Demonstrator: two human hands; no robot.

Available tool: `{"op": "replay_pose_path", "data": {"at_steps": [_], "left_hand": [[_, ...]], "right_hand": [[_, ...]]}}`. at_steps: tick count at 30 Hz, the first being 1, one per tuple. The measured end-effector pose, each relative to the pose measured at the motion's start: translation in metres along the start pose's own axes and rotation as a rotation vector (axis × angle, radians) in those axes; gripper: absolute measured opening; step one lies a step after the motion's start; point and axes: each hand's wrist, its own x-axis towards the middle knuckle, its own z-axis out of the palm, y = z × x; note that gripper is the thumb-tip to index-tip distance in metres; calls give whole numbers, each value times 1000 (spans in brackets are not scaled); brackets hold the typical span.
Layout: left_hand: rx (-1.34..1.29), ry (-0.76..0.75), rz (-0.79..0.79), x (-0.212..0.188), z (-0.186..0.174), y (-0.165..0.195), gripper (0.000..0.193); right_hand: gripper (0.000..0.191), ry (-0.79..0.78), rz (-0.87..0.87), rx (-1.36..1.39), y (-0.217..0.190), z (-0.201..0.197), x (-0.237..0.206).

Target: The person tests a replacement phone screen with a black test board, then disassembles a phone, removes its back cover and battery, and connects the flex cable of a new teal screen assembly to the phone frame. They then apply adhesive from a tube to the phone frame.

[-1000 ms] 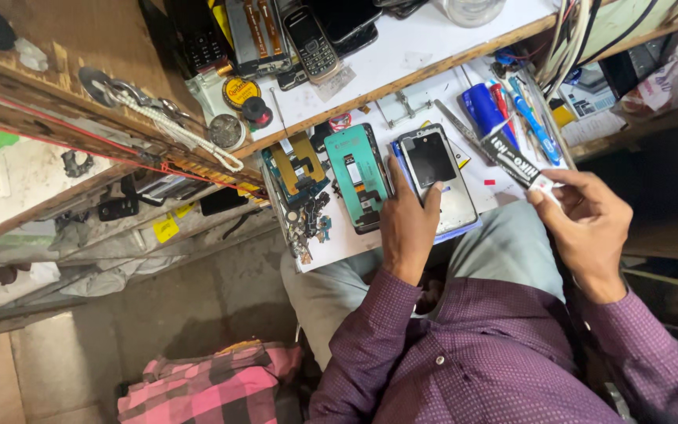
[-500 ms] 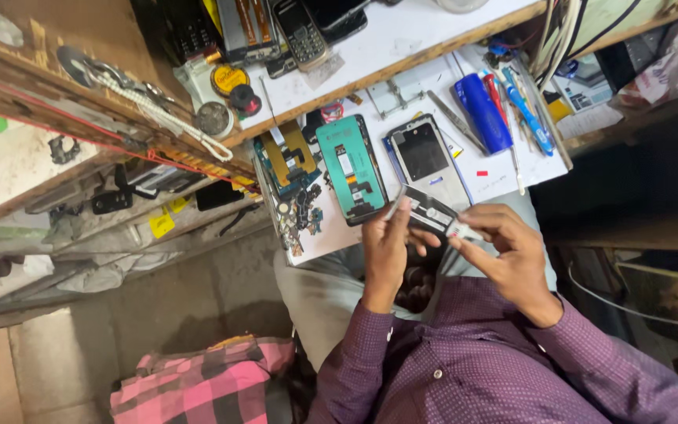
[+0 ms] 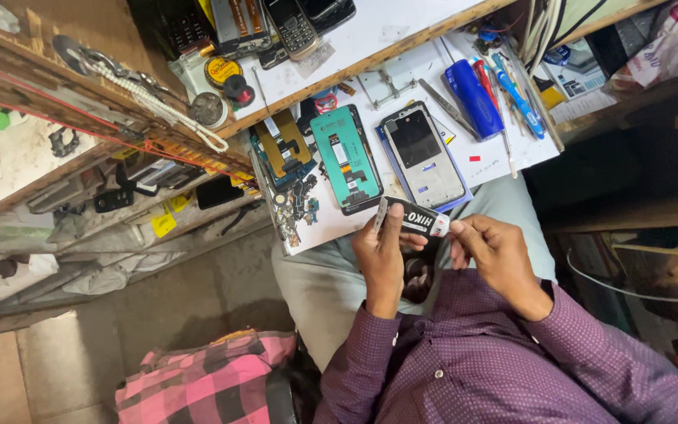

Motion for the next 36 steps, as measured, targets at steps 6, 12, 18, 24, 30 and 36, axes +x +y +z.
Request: {"op": "replay_pose_path", "data": {"at_steps": [6, 12, 18, 24, 30, 36], "left_hand": [[6, 125, -41, -3, -2, -4, 35], [-24, 120, 13, -7, -5, -5, 37], [-14, 118, -2, -9, -4, -8, 35], [-61, 106, 8, -5, -9, -13, 35], [-103, 112, 1, -1, -13, -19, 36], [-138, 106, 2, 1, -13, -19, 34]], "right_hand": [[13, 101, -328, -388, -21, 5, -10], [25, 65, -342, -282, -20, 3, -8], [24, 3, -247, -114, -8, -4, -3], [20, -38, -192, -69, -7, -4, 4], [22, -88, -157, -37, -5, -4, 11], [17, -70, -181, -219, -5, -7, 16]]}}
